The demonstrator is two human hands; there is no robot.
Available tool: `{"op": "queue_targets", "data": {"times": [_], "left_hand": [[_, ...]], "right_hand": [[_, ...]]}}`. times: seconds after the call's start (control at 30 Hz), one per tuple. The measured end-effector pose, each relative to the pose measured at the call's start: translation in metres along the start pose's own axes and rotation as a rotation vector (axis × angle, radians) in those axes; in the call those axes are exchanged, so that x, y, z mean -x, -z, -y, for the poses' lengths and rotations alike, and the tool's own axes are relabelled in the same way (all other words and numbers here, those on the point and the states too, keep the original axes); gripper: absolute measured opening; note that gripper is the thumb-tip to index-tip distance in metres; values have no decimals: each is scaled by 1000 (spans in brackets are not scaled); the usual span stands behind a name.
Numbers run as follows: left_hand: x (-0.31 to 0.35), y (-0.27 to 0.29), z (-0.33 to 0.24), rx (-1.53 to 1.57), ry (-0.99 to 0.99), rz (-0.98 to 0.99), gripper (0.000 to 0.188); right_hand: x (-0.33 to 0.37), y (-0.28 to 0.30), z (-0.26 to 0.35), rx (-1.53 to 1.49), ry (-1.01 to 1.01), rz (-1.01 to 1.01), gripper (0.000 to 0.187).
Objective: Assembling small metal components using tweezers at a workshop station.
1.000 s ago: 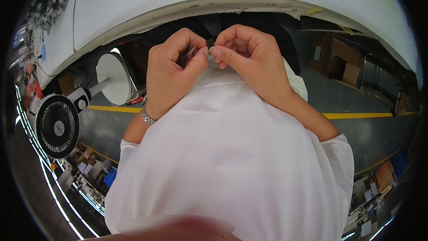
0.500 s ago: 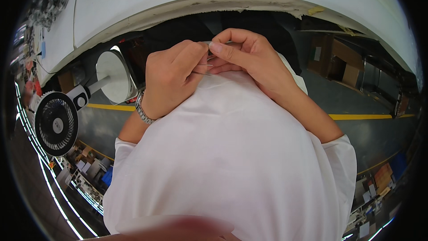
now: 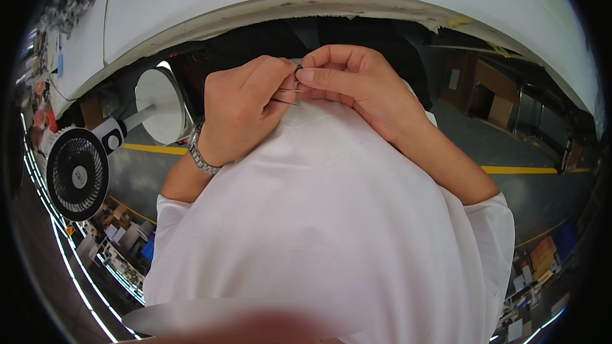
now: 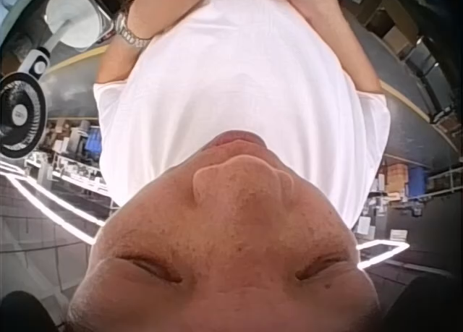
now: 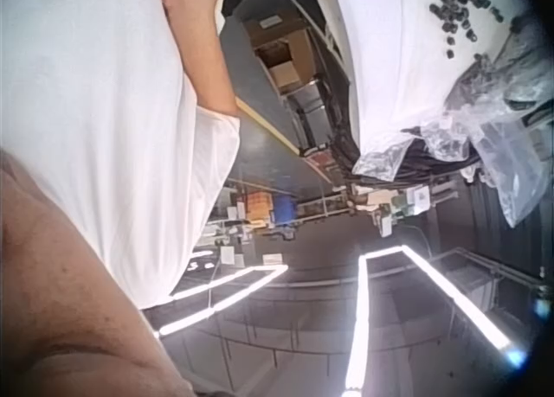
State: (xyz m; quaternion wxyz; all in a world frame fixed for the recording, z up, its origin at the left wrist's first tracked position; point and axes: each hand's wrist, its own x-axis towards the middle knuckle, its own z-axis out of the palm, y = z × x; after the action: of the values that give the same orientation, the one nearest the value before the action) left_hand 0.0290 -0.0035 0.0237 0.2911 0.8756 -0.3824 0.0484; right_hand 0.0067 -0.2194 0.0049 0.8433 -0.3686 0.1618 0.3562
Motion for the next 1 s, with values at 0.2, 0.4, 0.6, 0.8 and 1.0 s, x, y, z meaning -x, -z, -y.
{"op": "queue_targets", "data": {"times": [0.2, 0.4, 0.6, 0.8, 1.0], "left_hand": [[-1, 4, -8, 223, 280, -49, 14], [-5, 21, 7, 772, 591, 200, 5], [6, 17, 5, 1169, 751, 330, 12], [14, 6, -1, 1269, 704, 304, 12], [7, 1, 0, 1234, 735, 289, 9]], "right_hand": [[8, -14, 4, 296, 187, -105, 16], [18, -16, 11, 381, 160, -68, 11], [32, -20, 9, 425, 92, -19, 8], [32, -21, 4, 663, 206, -72, 8], [29, -23, 5, 956, 369, -180, 9]]}}
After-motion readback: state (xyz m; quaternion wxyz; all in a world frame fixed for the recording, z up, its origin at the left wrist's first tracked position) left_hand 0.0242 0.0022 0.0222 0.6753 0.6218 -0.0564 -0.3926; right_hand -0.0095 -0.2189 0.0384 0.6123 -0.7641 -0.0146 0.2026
